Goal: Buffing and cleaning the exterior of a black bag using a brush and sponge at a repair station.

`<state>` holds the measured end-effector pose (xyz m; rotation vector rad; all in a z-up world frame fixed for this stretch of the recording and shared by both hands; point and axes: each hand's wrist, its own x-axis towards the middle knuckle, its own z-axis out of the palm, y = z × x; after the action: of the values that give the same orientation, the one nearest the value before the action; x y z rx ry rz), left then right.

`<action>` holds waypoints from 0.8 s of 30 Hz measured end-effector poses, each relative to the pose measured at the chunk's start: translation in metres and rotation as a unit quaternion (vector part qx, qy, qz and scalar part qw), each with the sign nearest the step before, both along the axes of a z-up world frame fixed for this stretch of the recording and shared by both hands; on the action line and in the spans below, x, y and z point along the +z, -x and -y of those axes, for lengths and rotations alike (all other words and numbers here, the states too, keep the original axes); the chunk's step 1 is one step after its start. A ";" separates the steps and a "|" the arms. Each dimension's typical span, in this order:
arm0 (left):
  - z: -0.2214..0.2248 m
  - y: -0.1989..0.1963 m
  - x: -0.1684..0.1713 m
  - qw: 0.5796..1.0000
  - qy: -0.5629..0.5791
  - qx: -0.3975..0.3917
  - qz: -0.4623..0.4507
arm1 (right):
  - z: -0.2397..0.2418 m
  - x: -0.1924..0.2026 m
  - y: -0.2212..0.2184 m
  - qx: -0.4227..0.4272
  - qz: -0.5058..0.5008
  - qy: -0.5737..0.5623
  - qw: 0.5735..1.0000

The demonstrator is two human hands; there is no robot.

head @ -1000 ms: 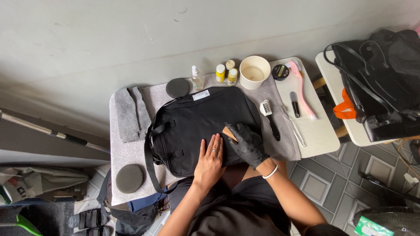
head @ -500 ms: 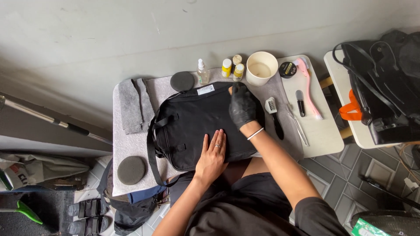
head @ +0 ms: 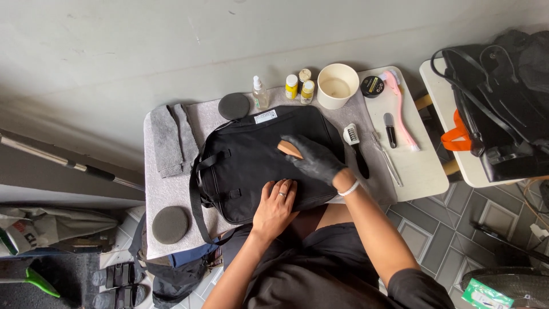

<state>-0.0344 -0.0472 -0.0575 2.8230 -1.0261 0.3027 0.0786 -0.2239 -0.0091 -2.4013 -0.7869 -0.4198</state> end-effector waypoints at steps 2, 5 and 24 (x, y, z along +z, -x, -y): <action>-0.001 -0.002 0.008 1.000 0.011 -0.001 0.000 | 0.020 0.020 0.017 -0.013 -0.046 -0.033 0.998; -0.002 0.000 0.014 0.999 0.036 -0.006 -0.002 | 0.055 0.032 0.045 -0.081 -0.082 -0.079 0.990; 0.005 0.011 0.014 0.998 0.060 0.010 -0.034 | 0.262 -0.061 0.110 -0.525 -0.143 -0.097 0.833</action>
<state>-0.0459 -0.0527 -0.0440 2.7189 -0.9338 0.2595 -0.0313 -0.4863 -0.0702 -2.4019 0.7565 -0.4835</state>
